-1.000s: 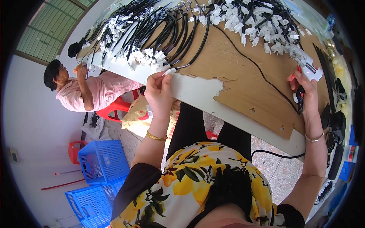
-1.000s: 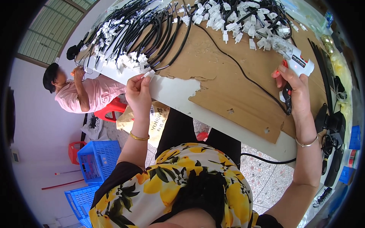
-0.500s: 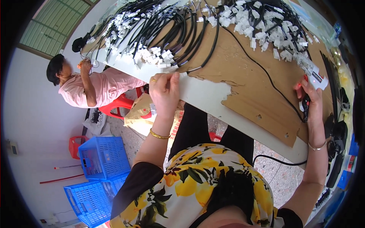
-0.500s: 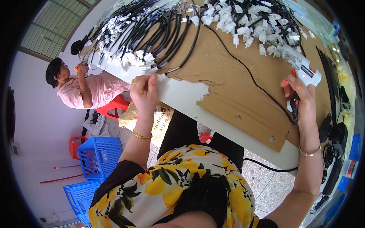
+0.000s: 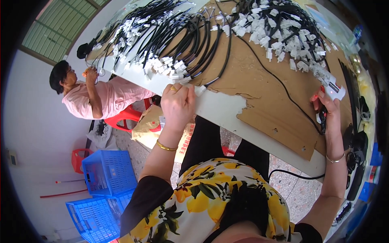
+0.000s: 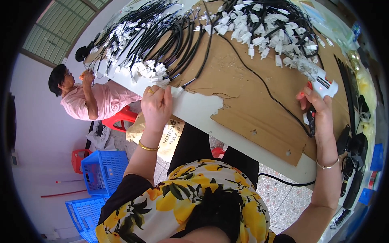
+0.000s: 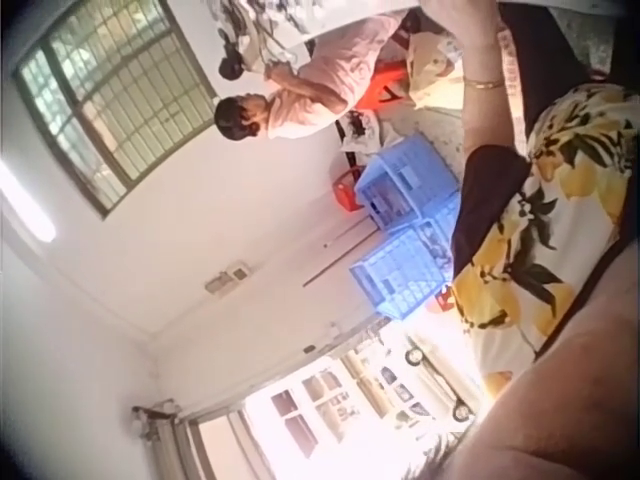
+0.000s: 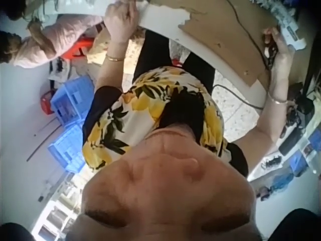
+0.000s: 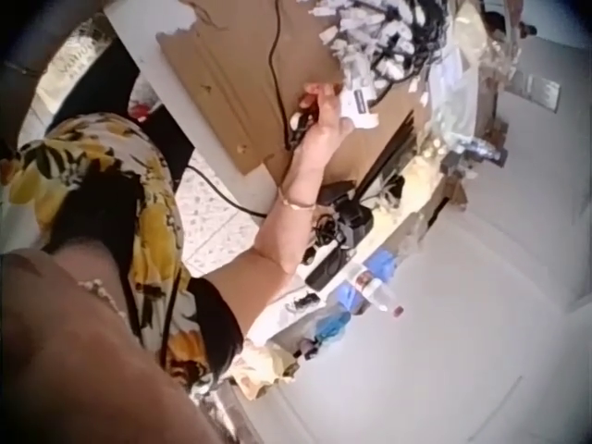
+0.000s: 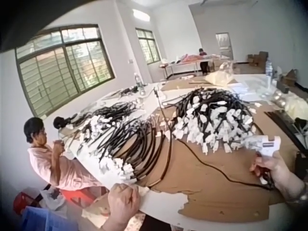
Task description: Using a hot glue gun to attach white plastic components to bundles of wires.
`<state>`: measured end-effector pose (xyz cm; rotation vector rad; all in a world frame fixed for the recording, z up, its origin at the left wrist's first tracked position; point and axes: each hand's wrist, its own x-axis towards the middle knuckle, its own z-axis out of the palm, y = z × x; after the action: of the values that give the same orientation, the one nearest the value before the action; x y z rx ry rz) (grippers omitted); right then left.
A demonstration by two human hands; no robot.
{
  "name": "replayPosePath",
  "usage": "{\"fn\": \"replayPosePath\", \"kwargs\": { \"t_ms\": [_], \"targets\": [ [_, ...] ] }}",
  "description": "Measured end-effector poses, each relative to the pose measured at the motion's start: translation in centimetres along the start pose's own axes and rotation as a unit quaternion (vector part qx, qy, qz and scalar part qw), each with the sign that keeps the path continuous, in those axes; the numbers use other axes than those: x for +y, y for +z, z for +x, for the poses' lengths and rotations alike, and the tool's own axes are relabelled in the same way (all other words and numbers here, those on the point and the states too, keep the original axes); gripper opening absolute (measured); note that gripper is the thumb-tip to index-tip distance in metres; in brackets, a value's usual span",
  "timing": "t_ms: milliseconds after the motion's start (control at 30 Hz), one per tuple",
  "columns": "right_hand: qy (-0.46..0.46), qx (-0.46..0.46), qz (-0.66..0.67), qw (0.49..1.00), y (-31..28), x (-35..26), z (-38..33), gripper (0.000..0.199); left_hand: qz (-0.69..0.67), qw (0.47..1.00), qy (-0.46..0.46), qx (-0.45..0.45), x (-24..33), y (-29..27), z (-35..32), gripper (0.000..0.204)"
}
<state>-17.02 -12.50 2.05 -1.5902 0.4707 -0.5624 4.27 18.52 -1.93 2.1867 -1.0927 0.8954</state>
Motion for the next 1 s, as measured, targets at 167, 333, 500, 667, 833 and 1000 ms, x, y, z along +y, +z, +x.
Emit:
{"fn": "replayPosePath", "kwargs": {
  "t_ms": [167, 333, 500, 667, 833, 1000],
  "targets": [
    [0.003, -0.010, -0.016, 1.000, 0.1, 0.2, 0.2, 0.024, 0.005, 1.000, -0.002, 0.021, -0.3, -0.6, 0.0, 0.023],
    [-0.001, -0.018, 0.010, 1.000, 0.0, 0.1, 0.2, 0.021, -0.013, 0.996, -0.012, 0.085, 0.4, -1.0, 2.7, 0.015],
    [0.008, -0.008, 0.015, 1.000, -0.4, 0.2, 0.1, 0.021, -0.146, 0.988, 0.003, -0.046, 1.9, 1.9, 8.9, 0.011],
    [0.008, -0.022, 0.034, 0.999, 0.0, 0.0, 0.0, 0.019, -0.102, 0.978, -0.050, -0.176, 1.7, 6.8, 13.3, 0.016],
    [0.028, -0.035, 0.030, 0.999, -0.1, -0.1, -0.1, 0.018, -0.106, 0.968, -0.096, -0.207, -0.1, 12.5, 14.3, 0.019],
    [0.039, -0.045, 0.036, 0.998, -0.2, -0.2, 0.1, 0.018, -0.151, 0.959, -0.171, -0.169, -1.5, 12.3, 15.6, 0.024]
  ]
}}
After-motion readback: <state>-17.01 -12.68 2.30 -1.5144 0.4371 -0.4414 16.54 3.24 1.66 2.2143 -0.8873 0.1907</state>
